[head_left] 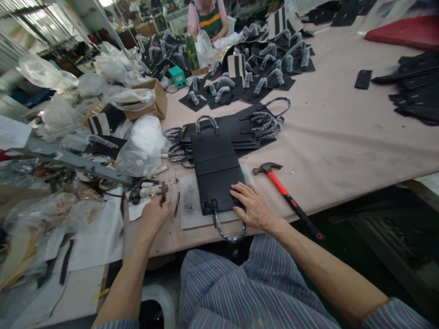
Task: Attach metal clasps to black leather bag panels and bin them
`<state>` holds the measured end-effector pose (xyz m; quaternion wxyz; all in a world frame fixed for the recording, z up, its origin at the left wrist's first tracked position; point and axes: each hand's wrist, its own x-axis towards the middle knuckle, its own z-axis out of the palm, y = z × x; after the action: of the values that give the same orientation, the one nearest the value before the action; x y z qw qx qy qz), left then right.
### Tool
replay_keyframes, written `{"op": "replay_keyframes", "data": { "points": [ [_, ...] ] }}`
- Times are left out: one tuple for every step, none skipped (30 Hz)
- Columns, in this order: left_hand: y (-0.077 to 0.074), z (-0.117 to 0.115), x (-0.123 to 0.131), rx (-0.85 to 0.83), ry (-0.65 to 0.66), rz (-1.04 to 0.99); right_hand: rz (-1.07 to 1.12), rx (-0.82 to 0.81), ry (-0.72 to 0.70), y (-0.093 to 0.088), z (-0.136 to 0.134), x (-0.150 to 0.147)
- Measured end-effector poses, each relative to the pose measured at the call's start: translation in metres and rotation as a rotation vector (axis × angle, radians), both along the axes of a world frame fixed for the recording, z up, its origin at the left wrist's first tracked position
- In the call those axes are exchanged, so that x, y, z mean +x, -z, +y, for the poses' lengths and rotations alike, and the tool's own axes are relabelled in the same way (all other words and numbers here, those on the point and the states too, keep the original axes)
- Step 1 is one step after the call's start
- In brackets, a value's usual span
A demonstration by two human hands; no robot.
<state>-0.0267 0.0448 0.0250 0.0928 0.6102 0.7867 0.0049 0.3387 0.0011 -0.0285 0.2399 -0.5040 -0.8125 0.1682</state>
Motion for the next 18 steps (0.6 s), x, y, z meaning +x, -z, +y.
{"op": "replay_keyframes", "data": {
  "points": [
    [0.000, -0.005, -0.006, -0.050, -0.002, 0.055, 0.000, 0.005, -0.002, 0.001, 0.000, 0.000],
    [0.000, -0.010, -0.009, -0.076, -0.001, 0.089, -0.001, 0.011, -0.003, 0.002, -0.001, 0.000],
    [0.001, -0.014, -0.010, -0.076, 0.002, 0.113, -0.005, 0.019, -0.003, 0.004, -0.001, 0.000],
    [0.001, -0.018, -0.009, -0.052, 0.008, 0.134, -0.013, 0.028, -0.006, 0.005, -0.001, 0.000],
    [0.001, -0.020, -0.006, -0.010, 0.015, 0.152, -0.022, 0.038, -0.008, 0.007, -0.001, 0.000],
    [0.002, -0.021, -0.002, 0.038, 0.026, 0.161, -0.032, 0.050, -0.012, 0.009, -0.001, 0.001],
    [0.003, -0.021, 0.002, 0.082, 0.039, 0.157, -0.039, 0.061, -0.016, 0.010, -0.001, 0.001],
    [0.004, -0.020, 0.007, 0.109, 0.049, 0.138, -0.044, 0.071, -0.020, 0.011, -0.001, 0.001],
    [0.006, -0.017, 0.011, 0.113, 0.052, 0.105, -0.047, 0.079, -0.024, 0.012, 0.000, 0.001],
    [0.008, -0.014, 0.015, 0.099, 0.051, 0.063, -0.049, 0.083, -0.025, 0.013, 0.000, 0.001],
    [0.009, -0.011, 0.019, 0.067, 0.046, 0.020, -0.051, 0.084, -0.023, 0.013, 0.001, 0.000],
    [0.011, -0.007, 0.022, 0.024, 0.039, -0.015, -0.052, 0.081, -0.021, 0.013, 0.001, 0.000],
    [0.012, -0.003, 0.025, -0.020, 0.031, -0.040, -0.054, 0.076, -0.019, 0.013, 0.001, 0.000],
    [0.013, 0.002, 0.027, -0.060, 0.029, -0.054, -0.055, 0.070, -0.019, 0.012, 0.001, 0.000],
    [0.013, 0.006, 0.028, -0.093, 0.027, -0.058, -0.055, 0.064, -0.018, 0.011, 0.001, -0.001],
    [0.013, 0.011, 0.029, -0.123, 0.026, -0.057, -0.055, 0.057, -0.017, 0.011, 0.001, -0.001],
    [0.013, 0.015, 0.029, -0.149, 0.022, -0.056, -0.053, 0.051, -0.014, 0.010, 0.001, -0.002],
    [0.013, 0.018, 0.029, -0.171, 0.015, -0.063, -0.051, 0.045, -0.009, 0.009, 0.001, -0.002]
  ]
}}
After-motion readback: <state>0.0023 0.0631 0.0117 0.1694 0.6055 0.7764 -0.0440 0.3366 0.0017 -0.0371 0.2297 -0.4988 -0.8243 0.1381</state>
